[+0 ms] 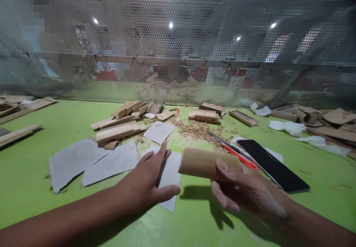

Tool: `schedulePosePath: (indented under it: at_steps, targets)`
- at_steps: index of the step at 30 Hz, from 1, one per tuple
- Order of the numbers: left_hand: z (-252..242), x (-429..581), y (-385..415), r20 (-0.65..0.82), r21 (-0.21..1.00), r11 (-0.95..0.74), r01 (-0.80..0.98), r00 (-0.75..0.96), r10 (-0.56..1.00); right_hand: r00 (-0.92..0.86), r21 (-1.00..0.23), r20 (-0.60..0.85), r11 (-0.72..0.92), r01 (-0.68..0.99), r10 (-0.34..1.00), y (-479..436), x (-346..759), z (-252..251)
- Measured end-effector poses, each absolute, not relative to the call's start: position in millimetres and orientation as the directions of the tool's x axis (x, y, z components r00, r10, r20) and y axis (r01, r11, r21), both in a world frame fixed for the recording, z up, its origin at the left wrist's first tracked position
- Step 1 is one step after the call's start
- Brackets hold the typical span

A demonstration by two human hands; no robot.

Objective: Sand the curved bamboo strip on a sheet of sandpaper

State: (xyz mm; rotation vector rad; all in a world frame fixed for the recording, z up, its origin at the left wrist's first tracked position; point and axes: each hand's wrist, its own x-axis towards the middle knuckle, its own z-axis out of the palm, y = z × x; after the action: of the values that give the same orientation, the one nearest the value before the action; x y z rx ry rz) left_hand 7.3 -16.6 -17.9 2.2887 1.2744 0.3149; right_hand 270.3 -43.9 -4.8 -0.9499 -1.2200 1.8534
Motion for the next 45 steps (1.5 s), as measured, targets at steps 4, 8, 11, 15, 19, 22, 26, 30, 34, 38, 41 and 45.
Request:
schedulePosePath:
  at_steps: [4,8,11,15,19,22,26,30,34,38,41,45]
  targets:
    - [-20,6,-15,-0.021,0.517,-0.470,0.715,0.559,0.829,-0.511,-0.957,-0.131,-0.242,-0.158,0.850,-47,268,-6]
    - [-20,6,-15,0.001,0.522,-0.486,0.701,0.569,0.822,-0.512,-0.959,-0.129,-0.238,-0.153,0.849,-49,268,-5]
    - [-20,6,-15,0.008,0.526,-0.481,0.701,0.561,0.828,-0.518,-0.962,-0.111,-0.222,-0.157,0.848,-49,268,-6]
    - [-21,7,-15,0.001,0.528,-0.474,0.705,0.557,0.831,-0.491,-0.928,-0.145,-0.290,-0.235,0.859,-48,267,-9]
    - [-21,6,-15,-0.011,0.511,-0.470,0.719,0.553,0.833,-0.451,-0.806,-0.262,-0.450,-0.384,0.853,-46,267,-7]
    - [-21,6,-16,-0.022,0.503,-0.470,0.726,0.554,0.832,-0.431,-0.745,-0.331,-0.513,-0.428,0.840,-45,269,-4]
    - [-20,6,-17,-0.011,0.503,-0.472,0.724,0.551,0.834,-0.400,-0.712,-0.402,-0.556,-0.429,0.824,-45,269,1]
    - [-19,6,-17,-0.001,0.509,-0.470,0.721,0.547,0.837,-0.391,-0.679,-0.451,-0.593,-0.433,0.802,-44,267,5]
    - [-19,7,-17,-0.019,0.505,-0.470,0.724,0.554,0.832,-0.392,-0.663,-0.471,-0.611,-0.434,0.790,-45,267,2]
    - [-19,7,-17,-0.030,0.493,-0.475,0.729,0.560,0.828,-0.387,-0.670,-0.461,-0.599,-0.438,0.799,-47,269,-1]
    - [-20,6,-17,-0.005,0.496,-0.491,0.716,0.568,0.823,-0.380,-0.677,-0.450,-0.586,-0.445,0.808,-47,269,-1]
    - [-20,4,-17,0.009,0.505,-0.499,0.704,0.574,0.819,-0.415,-0.665,-0.457,-0.612,-0.428,0.787,-49,268,0]
